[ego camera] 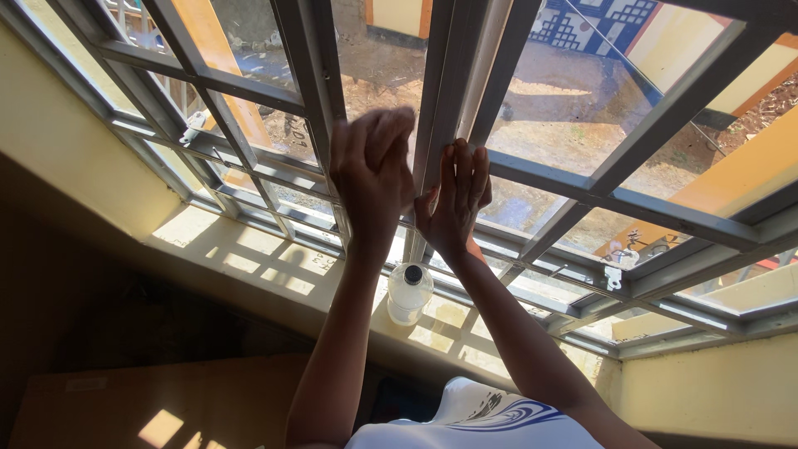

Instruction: The person wipes the interior surface of a multi-pane window using a cloth. They systematically clean the glass panes and the metal frame, moving from the upper sections to the lower sections.

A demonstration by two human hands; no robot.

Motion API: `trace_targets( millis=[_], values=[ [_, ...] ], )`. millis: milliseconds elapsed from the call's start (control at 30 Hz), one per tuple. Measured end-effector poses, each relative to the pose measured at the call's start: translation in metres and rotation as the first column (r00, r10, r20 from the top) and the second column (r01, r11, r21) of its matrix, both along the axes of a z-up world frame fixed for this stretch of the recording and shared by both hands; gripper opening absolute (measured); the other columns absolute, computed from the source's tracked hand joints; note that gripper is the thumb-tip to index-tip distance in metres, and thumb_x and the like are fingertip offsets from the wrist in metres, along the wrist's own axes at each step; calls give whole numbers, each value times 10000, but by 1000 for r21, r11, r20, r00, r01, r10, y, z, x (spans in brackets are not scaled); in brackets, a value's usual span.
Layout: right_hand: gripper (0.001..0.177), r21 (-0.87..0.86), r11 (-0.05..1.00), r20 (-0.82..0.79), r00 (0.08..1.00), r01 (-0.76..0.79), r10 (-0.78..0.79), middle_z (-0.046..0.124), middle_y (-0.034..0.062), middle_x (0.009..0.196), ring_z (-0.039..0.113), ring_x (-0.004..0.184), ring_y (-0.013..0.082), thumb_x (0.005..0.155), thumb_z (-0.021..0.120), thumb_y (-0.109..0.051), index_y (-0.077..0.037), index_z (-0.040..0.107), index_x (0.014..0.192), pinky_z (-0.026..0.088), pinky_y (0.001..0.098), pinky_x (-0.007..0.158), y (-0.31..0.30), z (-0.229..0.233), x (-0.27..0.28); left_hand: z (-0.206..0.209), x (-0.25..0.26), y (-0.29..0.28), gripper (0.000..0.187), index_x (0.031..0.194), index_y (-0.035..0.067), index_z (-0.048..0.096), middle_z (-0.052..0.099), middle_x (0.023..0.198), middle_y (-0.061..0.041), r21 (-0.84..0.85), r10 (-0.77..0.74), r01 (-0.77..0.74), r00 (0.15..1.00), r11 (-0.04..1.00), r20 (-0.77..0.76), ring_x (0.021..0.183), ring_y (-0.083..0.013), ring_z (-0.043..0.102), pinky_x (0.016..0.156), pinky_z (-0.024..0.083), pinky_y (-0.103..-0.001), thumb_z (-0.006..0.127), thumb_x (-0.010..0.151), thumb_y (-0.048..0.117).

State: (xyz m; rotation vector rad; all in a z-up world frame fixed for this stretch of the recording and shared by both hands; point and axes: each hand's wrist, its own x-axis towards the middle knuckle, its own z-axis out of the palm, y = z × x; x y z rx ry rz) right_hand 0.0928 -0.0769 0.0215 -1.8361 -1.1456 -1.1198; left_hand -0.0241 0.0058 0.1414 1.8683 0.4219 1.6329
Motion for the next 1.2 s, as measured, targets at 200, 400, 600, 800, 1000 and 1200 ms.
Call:
trace_targets(
  millis=[200, 400, 600, 800, 1000, 1200],
  values=[
    [705, 21, 1000, 17, 1000, 9, -10, 284, 191, 1670, 139, 1588, 388, 1002, 647, -261, 41, 361, 1572, 124, 498, 1282, 3, -3, 0, 29, 40, -13, 247, 1300, 115, 646, 559, 1200, -75, 118, -33, 18, 991, 993, 131, 1148, -202, 614, 945, 558, -334, 675, 1070, 200],
    [640, 29, 997, 30, 997, 67, -68, 330, 169, 1665, 161, 1599, 356, 1076, 618, -321, 28, 397, 1564, 145, 468, 1288, 8, -8, 4, -5, 40, -18, 202, 1260, 95, 659, 594, 1170, -82, 144, 12, -21, 998, 989, 64, 1175, -240, 627, 1044, 543, -402, 640, 1074, 171],
    [585, 57, 998, 27, 999, 28, -30, 336, 196, 1649, 151, 1589, 384, 1049, 544, -236, 50, 420, 1543, 164, 487, 1285, 9, -6, 2, -63, 21, -23, 172, 1165, 75, 718, 626, 1038, -108, 32, -40, 42, 998, 999, -52, 1042, -280, 629, 932, 515, -414, 643, 1022, 133],
    [576, 25, 1000, 5, 1000, 15, -15, 331, 224, 1641, 164, 1579, 429, 1013, 488, -154, 73, 409, 1537, 149, 524, 1275, 5, -2, -3, -100, 25, -5, 131, 1070, 61, 721, 616, 907, -118, -75, -113, 103, 985, 992, -133, 885, -296, 624, 814, 499, -415, 689, 981, 153],
    [585, 42, 998, -31, 999, 40, -38, 342, 200, 1652, 186, 1583, 421, 995, 467, -145, 53, 418, 1543, 152, 520, 1281, 10, -5, -5, -116, 13, -6, 181, 1074, 69, 758, 629, 856, -132, -140, -162, 129, 952, 982, -258, 836, -309, 629, 754, 500, -415, 687, 918, 128],
    [596, 55, 998, -32, 999, 43, -42, 326, 182, 1662, 179, 1591, 395, 995, 475, -164, 30, 408, 1554, 161, 521, 1268, 11, -7, -4, -122, 14, -7, 157, 1021, 56, 739, 630, 873, -144, -87, -113, 89, 932, 992, -343, 880, -338, 627, 772, 502, -451, 663, 937, 164]
  ],
)
